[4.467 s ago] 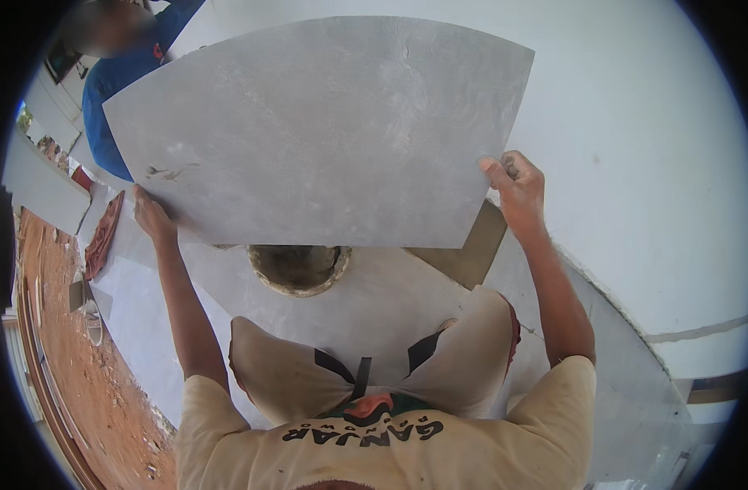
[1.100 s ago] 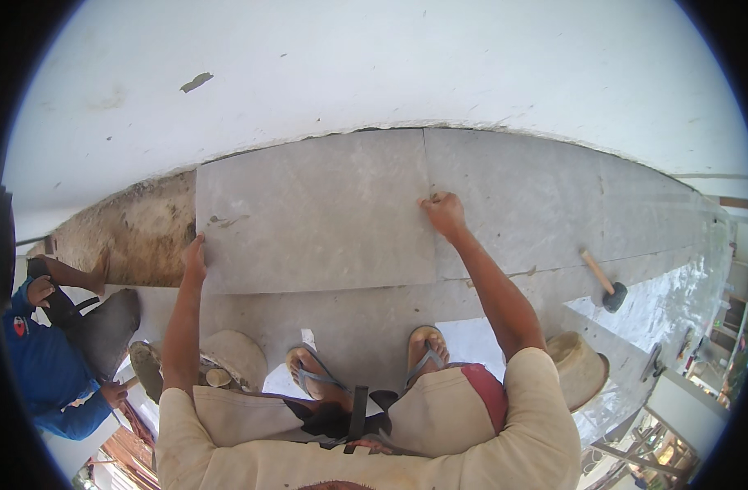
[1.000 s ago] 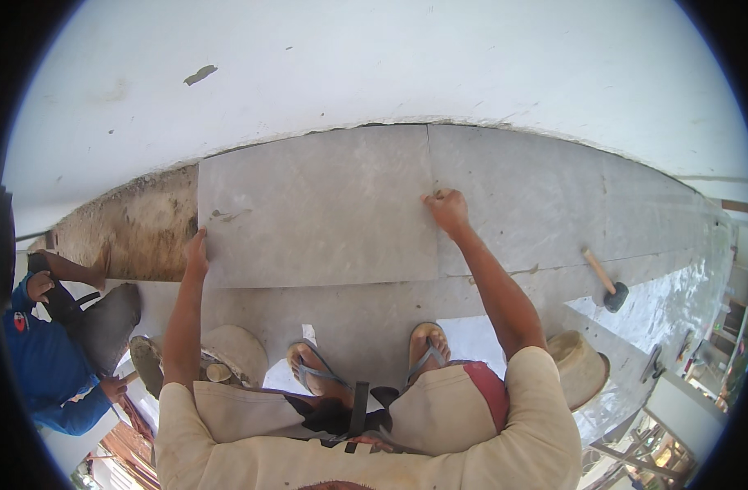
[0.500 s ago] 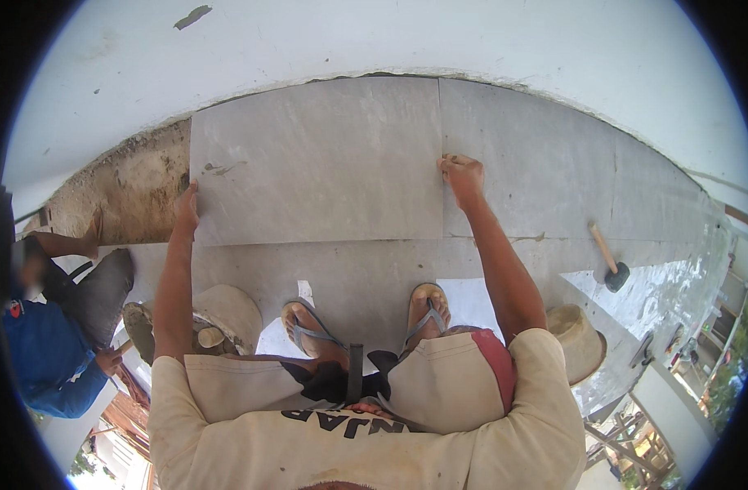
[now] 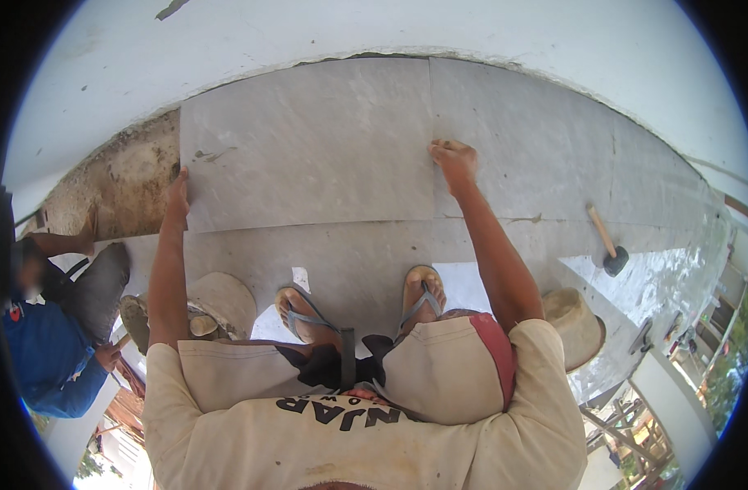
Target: The person applies mortar to the back of a large ceramic tile using a notched trowel. They then place the tile onto the prepared floor surface and use a rubber mallet to tap it into position, ensuring it is level and securely set.
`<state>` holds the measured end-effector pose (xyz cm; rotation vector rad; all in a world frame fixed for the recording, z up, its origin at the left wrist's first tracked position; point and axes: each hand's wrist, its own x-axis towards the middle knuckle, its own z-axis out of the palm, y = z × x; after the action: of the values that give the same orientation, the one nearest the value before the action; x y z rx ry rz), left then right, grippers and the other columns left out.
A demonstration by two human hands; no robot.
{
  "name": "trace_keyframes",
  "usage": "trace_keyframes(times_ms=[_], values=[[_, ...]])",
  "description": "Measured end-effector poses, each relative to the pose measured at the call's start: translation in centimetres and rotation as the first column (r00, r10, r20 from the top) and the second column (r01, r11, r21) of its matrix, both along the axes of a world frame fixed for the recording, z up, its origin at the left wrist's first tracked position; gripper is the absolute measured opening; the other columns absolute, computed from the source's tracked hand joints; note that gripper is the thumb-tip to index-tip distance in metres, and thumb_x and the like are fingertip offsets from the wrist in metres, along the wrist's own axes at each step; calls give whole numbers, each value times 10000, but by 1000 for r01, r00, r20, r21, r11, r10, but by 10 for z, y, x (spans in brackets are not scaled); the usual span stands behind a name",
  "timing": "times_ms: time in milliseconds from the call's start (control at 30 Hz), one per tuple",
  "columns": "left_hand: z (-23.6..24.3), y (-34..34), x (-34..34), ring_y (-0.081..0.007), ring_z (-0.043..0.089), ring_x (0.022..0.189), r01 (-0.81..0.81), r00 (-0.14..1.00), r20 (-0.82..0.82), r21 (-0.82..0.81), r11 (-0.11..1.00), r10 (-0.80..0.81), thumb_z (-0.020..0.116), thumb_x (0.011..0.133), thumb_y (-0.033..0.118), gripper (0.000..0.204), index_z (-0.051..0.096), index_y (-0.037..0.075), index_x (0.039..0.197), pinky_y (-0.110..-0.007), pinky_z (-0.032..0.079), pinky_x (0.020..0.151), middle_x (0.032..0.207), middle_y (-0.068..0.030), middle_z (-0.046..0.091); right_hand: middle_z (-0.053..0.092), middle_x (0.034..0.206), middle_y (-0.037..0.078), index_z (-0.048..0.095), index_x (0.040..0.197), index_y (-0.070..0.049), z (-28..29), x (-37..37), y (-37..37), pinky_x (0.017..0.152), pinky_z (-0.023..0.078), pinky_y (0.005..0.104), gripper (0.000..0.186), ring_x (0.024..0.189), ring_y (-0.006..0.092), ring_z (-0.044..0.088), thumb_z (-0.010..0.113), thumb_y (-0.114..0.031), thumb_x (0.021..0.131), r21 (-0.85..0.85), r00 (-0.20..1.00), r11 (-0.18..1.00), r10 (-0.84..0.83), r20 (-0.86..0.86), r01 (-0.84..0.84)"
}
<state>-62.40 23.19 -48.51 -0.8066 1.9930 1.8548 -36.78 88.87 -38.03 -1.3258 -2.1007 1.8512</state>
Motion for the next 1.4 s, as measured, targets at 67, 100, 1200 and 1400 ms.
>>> trace_keyframes(times_ms=[67,100,1200,1400], values=[[-7,-11,-2,-198,580,1192,-61,998,13,-53,997,62,859,841,401,658,645,-81,1235,-290,386,1064,1291,-101,636,717,852,37,776,995,41,-1,-1,-4,688,506,268,232,757,107,622,768,-104,814,32,1000,999,28,10,-28],[-13,-8,0,-189,594,1121,-43,999,-23,-29,999,43,858,842,410,614,666,-68,1176,-293,411,1010,1211,-88,653,720,850,38,778,993,34,2,0,-4,688,507,267,228,756,106,624,767,-103,812,69,999,997,40,32,-42],[76,30,16,-381,728,904,391,890,248,-845,363,-382,727,798,677,679,773,2,855,-462,544,801,892,-214,750,713,856,19,738,998,-6,-19,-1,-4,683,506,267,168,743,106,626,755,-88,853,389,943,861,319,91,-328],[68,44,21,-367,732,942,346,903,205,-868,356,-378,705,794,702,718,778,-7,881,-440,557,840,939,-206,758,713,870,25,730,1017,4,-15,2,5,696,498,253,182,751,110,622,750,-91,864,252,952,918,282,124,-305]])
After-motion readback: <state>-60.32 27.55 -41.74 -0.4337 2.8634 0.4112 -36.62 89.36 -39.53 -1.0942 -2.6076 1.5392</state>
